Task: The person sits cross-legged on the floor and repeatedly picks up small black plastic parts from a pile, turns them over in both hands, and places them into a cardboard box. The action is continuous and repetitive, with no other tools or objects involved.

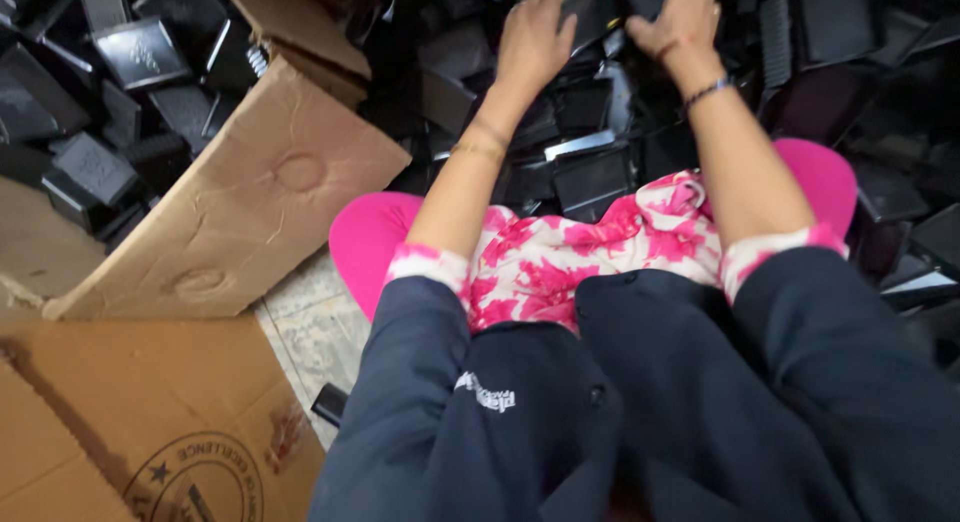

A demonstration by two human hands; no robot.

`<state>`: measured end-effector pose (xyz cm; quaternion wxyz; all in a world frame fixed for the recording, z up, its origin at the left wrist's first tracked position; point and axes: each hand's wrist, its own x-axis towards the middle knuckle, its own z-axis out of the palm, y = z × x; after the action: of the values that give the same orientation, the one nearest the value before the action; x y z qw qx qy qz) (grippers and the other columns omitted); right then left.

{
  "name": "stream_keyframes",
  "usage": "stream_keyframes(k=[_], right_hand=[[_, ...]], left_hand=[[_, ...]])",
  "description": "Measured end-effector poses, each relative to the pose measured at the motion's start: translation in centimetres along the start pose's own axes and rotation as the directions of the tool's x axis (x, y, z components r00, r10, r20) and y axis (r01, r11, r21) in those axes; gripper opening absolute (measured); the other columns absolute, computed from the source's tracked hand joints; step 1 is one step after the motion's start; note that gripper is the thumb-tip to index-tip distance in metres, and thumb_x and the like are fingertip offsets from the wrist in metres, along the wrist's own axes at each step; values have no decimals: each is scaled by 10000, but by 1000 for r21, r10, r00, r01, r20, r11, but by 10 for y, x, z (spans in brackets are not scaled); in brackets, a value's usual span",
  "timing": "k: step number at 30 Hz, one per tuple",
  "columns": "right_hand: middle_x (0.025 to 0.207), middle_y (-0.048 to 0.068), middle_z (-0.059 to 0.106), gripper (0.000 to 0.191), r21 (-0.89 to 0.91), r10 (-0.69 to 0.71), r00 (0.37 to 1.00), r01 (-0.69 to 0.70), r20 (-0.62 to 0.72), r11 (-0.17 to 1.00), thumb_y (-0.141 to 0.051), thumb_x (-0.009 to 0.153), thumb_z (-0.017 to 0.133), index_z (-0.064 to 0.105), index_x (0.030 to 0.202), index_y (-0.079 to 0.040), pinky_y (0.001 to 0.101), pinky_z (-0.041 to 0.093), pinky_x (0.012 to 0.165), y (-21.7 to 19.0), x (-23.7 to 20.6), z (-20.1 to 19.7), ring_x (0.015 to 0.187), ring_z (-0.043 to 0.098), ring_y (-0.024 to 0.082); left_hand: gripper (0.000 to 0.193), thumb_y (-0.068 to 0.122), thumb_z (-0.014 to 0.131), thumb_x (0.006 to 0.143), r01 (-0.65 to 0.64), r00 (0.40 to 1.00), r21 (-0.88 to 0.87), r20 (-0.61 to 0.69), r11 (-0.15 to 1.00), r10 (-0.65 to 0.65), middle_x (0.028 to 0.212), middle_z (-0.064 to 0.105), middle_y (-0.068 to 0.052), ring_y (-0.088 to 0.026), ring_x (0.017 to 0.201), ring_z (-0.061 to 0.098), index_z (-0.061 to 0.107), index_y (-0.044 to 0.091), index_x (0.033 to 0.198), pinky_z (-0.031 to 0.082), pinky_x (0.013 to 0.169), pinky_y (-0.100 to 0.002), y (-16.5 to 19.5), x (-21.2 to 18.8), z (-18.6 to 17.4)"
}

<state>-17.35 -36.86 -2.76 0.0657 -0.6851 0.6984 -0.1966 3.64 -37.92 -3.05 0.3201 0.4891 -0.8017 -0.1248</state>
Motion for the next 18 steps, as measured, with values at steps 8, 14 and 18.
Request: stream_keyframes(k=[8,14,18], right_hand=[[1203,275,592,712,179,-26,999,31,-32,983,-332,886,863,512,1466,-115,534,488,964,42,-97,-66,1116,579,478],[1258,270,584,705,177,-11,994,31,-112,984,-271,908,857,522,1502,-94,521,476,997,61,-140,-82,1148,562,469],[1325,248,559,654,275,-86,975,142,-206,951,-212,919,847,541,1487,-103,504,473,1077,24,-150,-75,1232,550,445]], left_hand=[[576,256,841,703,203,879,381,335,902,-340,1157,682,-143,-342,1047,676,578,90,1187,561,857,-459,20,47,67],[409,66,657,912,413,910,74,-2,908,-414,1126,707,-204,-414,1012,705,551,69,1307,562,891,-505,25,7,51],[542,-62,535,952,270,943,-137,-165,953,-290,1405,619,-200,-427,1173,654,511,114,1464,542,988,-484,43,-57,10]])
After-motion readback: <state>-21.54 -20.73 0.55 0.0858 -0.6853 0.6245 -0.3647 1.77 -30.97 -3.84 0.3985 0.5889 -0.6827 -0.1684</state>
